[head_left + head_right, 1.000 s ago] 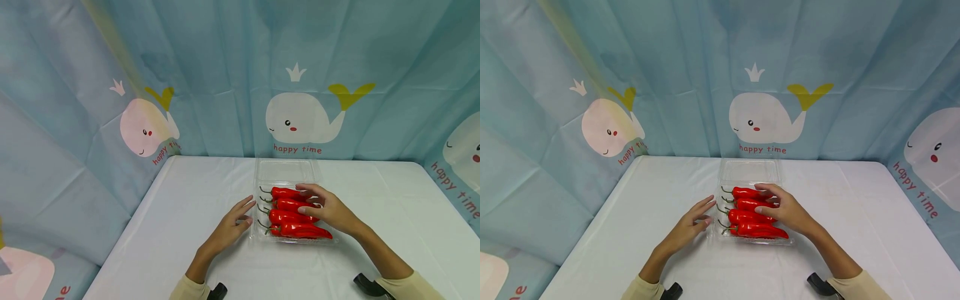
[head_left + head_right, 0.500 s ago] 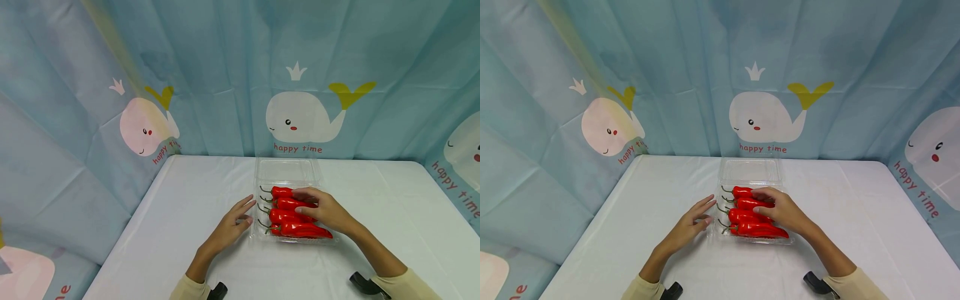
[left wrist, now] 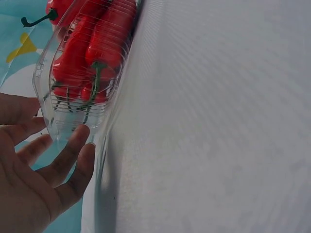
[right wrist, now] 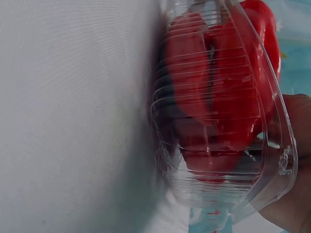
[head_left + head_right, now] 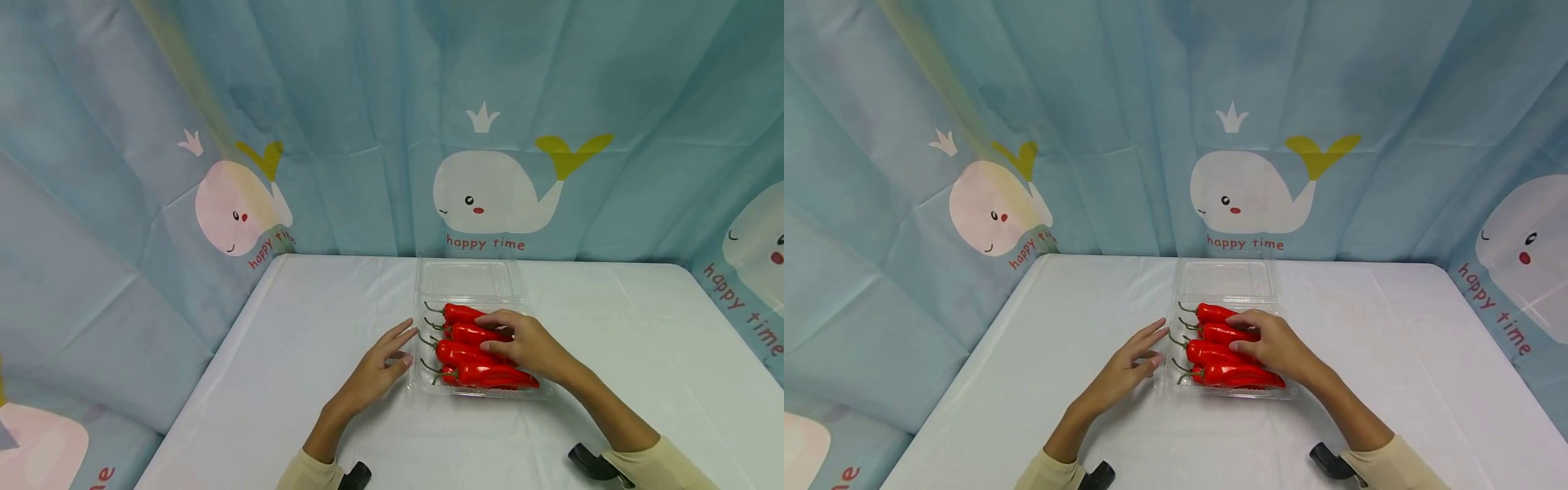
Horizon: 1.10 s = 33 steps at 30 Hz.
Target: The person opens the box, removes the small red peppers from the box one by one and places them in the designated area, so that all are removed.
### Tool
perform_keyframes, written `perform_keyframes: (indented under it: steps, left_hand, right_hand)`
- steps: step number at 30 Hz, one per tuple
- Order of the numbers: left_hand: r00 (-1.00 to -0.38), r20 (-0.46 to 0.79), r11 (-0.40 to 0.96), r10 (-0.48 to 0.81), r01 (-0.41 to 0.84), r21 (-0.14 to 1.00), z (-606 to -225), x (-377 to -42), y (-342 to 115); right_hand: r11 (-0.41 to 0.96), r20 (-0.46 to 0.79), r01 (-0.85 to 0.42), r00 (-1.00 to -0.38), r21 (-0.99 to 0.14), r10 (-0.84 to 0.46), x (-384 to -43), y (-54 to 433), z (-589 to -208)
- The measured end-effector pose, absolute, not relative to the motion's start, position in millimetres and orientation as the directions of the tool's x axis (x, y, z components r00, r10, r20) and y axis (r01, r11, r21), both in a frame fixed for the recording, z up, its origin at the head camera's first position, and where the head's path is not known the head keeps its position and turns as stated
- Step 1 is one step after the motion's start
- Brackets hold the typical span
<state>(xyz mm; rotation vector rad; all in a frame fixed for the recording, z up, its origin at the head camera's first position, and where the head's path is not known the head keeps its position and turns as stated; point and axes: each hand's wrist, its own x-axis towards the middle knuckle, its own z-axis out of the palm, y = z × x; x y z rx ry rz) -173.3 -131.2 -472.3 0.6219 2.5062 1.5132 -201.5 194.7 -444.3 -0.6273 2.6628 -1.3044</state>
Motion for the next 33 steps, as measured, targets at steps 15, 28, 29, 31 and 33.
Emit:
perform_keyframes:
  steps: [15,28,29,31,33]
  left_hand:
    - [-0.904,0.077,0.4,0.42,0.26,0.879,-472.1,-172.1,-131.3]
    - [-0.908,0.073,0.412,0.413,0.258,0.874,-471.9,-171.6,-131.1]
    - [-0.908,0.074,0.411,0.413,0.258,0.875,-471.9,-171.7,-131.2]
    - [-0.907,0.074,0.405,0.414,0.257,0.877,-471.8,-171.8,-131.4]
    - [-0.906,0.076,0.4,0.416,0.257,0.879,-471.8,-172.0,-131.7]
  right_hand:
    - [0.603,0.04,-0.281,-0.924,-0.746,-0.38,-201.5,190.1,-442.8]
    - [0.627,0.03,-0.276,-0.927,-0.729,-0.373,-200.9,187.2,-439.4]
    - [0.625,0.029,-0.276,-0.927,-0.73,-0.374,-200.8,187.0,-439.0]
    - [0.619,0.025,-0.271,-0.926,-0.737,-0.376,-200.8,187.0,-438.5]
    - [0.611,0.022,-0.269,-0.924,-0.745,-0.381,-200.9,187.6,-438.2]
